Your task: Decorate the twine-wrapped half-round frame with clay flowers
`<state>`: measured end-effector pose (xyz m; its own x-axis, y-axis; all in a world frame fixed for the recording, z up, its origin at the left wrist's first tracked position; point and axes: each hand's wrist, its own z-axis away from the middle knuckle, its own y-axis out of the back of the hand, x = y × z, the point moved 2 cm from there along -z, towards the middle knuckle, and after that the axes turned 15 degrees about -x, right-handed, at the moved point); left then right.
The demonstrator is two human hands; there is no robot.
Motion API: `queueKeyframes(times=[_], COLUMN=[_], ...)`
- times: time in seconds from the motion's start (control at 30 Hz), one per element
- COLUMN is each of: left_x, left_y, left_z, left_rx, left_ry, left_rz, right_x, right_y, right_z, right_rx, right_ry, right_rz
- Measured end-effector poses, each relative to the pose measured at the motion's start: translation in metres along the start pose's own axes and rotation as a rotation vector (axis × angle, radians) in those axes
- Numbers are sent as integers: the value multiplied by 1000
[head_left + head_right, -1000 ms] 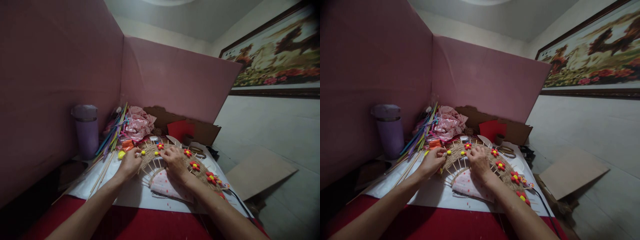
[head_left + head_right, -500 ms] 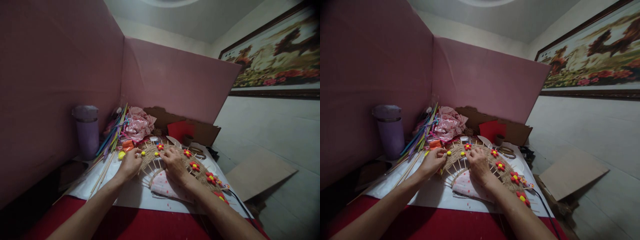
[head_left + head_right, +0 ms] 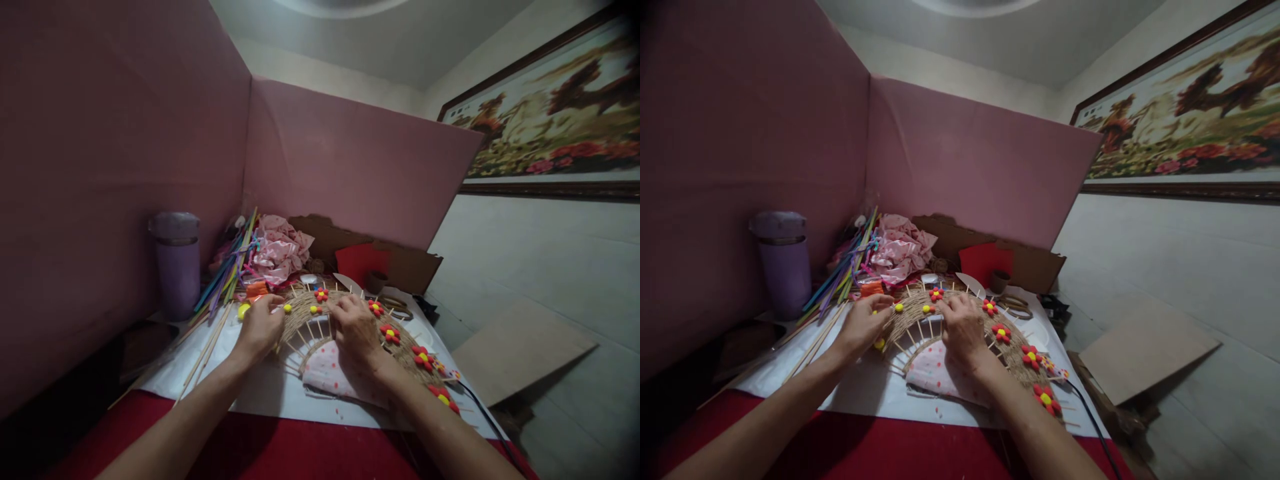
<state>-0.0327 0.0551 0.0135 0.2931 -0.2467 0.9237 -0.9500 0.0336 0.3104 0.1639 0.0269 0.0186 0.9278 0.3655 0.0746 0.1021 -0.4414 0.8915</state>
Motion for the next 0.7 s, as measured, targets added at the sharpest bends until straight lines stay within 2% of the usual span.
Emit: queueKeyframes(times=[0.07, 0.1, 0.2, 0.33, 0.43, 0.57, 0.7], left_x=[9, 14, 27, 37, 35, 23, 12], left_y=[2, 2, -5, -15, -21, -30, -34], left_z=[4, 6, 17, 30, 35, 37, 33], left_rx=[-21, -70, -366, -634, -756, -856, -818], left_ry=[-47, -42, 78, 149, 109, 21, -32], left_rz=[142, 255, 634, 999, 1020, 887, 708], right_x=[-3, -7, -25, -47, -54, -56, -56], right_y=[8, 12, 21, 27, 26, 23, 21], right_z=[6, 9, 22, 36, 41, 45, 47], right_rx=[59, 82, 130, 207, 219, 219, 167], right_ry=[-37, -43, -25, -8, 19, 62, 69], right_rz=[-91, -150, -337, -548, -641, -662, -624])
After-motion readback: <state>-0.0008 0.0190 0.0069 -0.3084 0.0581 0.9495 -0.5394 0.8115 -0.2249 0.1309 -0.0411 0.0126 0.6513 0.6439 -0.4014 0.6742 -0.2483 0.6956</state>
